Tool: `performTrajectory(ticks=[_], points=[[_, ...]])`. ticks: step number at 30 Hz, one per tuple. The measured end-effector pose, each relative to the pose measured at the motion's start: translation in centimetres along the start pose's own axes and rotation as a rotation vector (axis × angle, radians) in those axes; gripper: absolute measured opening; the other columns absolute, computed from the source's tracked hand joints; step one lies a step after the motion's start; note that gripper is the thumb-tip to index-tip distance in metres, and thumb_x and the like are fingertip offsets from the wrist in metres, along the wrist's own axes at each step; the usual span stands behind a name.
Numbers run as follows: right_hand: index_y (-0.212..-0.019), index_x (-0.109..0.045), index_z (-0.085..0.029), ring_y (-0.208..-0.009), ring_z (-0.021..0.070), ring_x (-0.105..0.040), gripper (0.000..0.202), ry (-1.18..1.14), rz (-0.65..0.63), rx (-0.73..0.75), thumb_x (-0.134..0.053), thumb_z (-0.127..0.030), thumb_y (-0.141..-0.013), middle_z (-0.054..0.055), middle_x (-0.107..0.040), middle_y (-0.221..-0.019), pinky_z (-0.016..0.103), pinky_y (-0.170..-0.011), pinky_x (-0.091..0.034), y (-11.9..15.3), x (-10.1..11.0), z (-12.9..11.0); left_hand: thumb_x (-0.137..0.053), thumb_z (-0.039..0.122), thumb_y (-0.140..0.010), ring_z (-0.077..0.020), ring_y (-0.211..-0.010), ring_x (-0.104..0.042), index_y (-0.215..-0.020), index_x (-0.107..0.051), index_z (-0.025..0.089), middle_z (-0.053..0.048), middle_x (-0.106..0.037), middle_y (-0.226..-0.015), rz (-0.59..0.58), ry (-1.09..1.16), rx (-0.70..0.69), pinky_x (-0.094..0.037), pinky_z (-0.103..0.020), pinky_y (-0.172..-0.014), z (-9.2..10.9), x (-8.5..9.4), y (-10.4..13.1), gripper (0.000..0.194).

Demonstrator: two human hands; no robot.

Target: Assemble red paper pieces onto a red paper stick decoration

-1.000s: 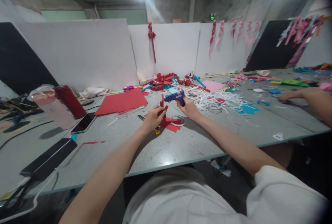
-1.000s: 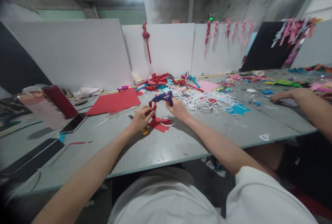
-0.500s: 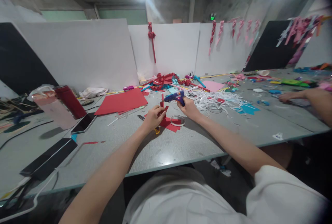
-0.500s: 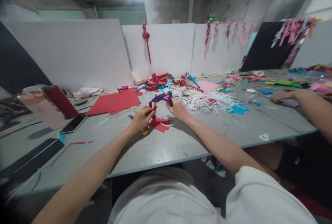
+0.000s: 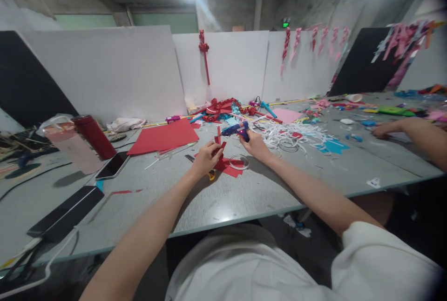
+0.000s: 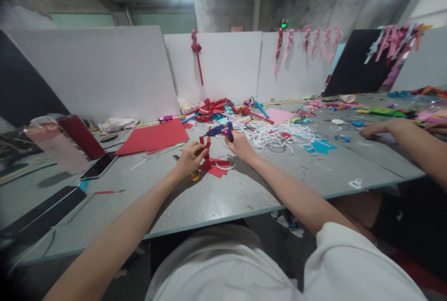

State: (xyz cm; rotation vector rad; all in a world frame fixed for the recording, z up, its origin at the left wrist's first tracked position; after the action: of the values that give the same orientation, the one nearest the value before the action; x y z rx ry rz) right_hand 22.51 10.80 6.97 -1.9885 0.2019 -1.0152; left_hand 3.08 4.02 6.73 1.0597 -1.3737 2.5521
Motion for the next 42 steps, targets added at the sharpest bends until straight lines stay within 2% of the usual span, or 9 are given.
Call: performTrajectory(ticks=[6, 13, 18, 22, 25, 27, 30, 33, 42], points=[[-0.098, -0.064, -0.014, -0.069, 0.021, -0.06, 0.018, 0.018, -0.064, -0.046, -0.057, -0.03, -0.092, 0.009, -0.068, -0.079, 0.029, -0.065, -0.039, -0.1, -0.8, 0.9, -0.054, 0.026, -0.099, -0.0153, -0.079, -0.06, -0.099, -0.069, 0.018, -0.005, -0.062, -0.089, 0.004, -0.005, -0.005, -0.047, -0.029, -0.075, 0.1, 0.0, -0.1, 0.017], [-0.1, -0.063, -0.014, -0.071, 0.0224, -0.06, 0.025, 0.104, -0.096, -0.241, -0.061, -0.035, -0.087, 0.011, -0.069, -0.083, 0.029, -0.065, -0.041, 0.1, -1.6, 4.0, -0.056, 0.025, -0.098, -0.0153, -0.08, -0.06, -0.098, -0.069, 0.018, -0.005, -0.063, -0.09, 0.029, 0.004, 0.0, -0.047, -0.029, -0.075, 0.0, 0.1, -0.1, 0.015], [-0.107, -0.059, -0.011, -0.089, 0.0279, -0.062, 0.028, 0.181, -0.097, -0.331, -0.061, -0.031, -0.088, 0.019, -0.067, -0.101, 0.035, -0.076, -0.045, 0.3, -1.6, 6.1, -0.057, 0.023, -0.097, -0.0155, -0.081, -0.061, -0.1, -0.069, 0.017, -0.005, -0.064, -0.091, 0.042, 0.002, 0.0, -0.047, -0.029, -0.076, 0.0, 0.1, -0.1, 0.013], [-0.113, -0.059, -0.009, -0.112, 0.0367, -0.056, 0.038, 0.307, -0.128, -0.431, -0.069, -0.03, -0.083, 0.026, -0.061, -0.118, 0.048, -0.094, -0.043, 1.0, -1.7, 6.6, -0.06, 0.023, -0.096, -0.0162, -0.085, -0.062, -0.101, -0.069, 0.018, -0.005, -0.067, -0.092, 0.112, 0.015, 0.016, -0.047, -0.029, -0.078, 0.0, 0.7, -0.2, 0.012], [-0.119, -0.059, -0.01, -0.12, 0.0405, -0.05, 0.047, 0.285, -0.078, -0.465, -0.073, -0.029, -0.078, 0.027, -0.057, -0.126, 0.055, -0.097, -0.04, 1.1, -1.1, 5.4, -0.06, 0.025, -0.096, -0.0166, -0.082, -0.062, -0.099, -0.07, 0.018, -0.005, -0.068, -0.09, 0.132, 0.031, 0.04, -0.048, -0.03, -0.076, -0.2, 0.8, -0.2, 0.012], [-0.119, -0.061, -0.013, -0.113, 0.0339, -0.056, 0.041, 0.072, -0.072, -0.379, -0.069, -0.028, -0.081, 0.021, -0.062, -0.12, 0.049, -0.095, -0.043, 0.7, -1.1, 3.1, -0.061, 0.027, -0.096, -0.0165, -0.08, -0.063, -0.098, -0.07, 0.018, -0.005, -0.069, -0.089, 0.138, 0.049, 0.055, -0.048, -0.03, -0.074, -0.2, 0.8, -0.2, 0.013], [-0.11, -0.068, -0.016, -0.092, 0.0223, -0.065, 0.029, -0.45, -0.254, -0.175, -0.061, -0.037, -0.09, 0.01, -0.071, -0.1, 0.037, -0.085, -0.05, 0.4, -2.3, -2.0, -0.061, 0.03, -0.096, -0.0165, -0.079, -0.063, -0.097, -0.071, 0.018, -0.005, -0.07, -0.089, 0.147, 0.069, 0.065, -0.048, -0.03, -0.073, -0.3, 0.9, -0.2, 0.015], [-0.105, -0.073, -0.019, -0.094, 0.0204, -0.065, 0.03, -0.643, -0.307, -0.036, -0.067, -0.043, -0.088, 0.006, -0.073, -0.101, 0.033, -0.084, -0.049, 0.6, -2.0, -6.0, -0.061, 0.032, -0.096, -0.0164, -0.078, -0.063, -0.098, -0.071, 0.019, -0.005, -0.07, -0.089, 0.144, 0.086, 0.061, -0.048, -0.03, -0.072, -0.2, 0.8, -0.2, 0.017], [-0.084, -0.077, -0.018, -0.075, 0.0183, -0.066, 0.031, -0.8, -0.183, -0.21, -0.074, -0.049, -0.082, 0.004, -0.075, -0.081, 0.03, -0.072, -0.05, 1.0, -2.3, -5.0, -0.059, 0.028, -0.096, -0.0156, -0.08, -0.064, -0.099, -0.068, 0.019, -0.006, -0.069, -0.093, 0.108, 0.119, 0.04, -0.05, -0.029, -0.073, 0.7, 0.6, -0.2, 0.013]])
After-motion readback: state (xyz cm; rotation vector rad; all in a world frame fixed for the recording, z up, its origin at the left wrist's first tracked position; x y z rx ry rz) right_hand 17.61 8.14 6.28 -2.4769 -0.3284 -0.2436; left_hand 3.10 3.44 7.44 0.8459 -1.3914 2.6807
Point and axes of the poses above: each hand's wrist, its own y-axis away from the middle knuckle, its own x-axis out of the back of the hand, z = x × y, the point moved 9 cm from there along -y, towards the middle knuckle
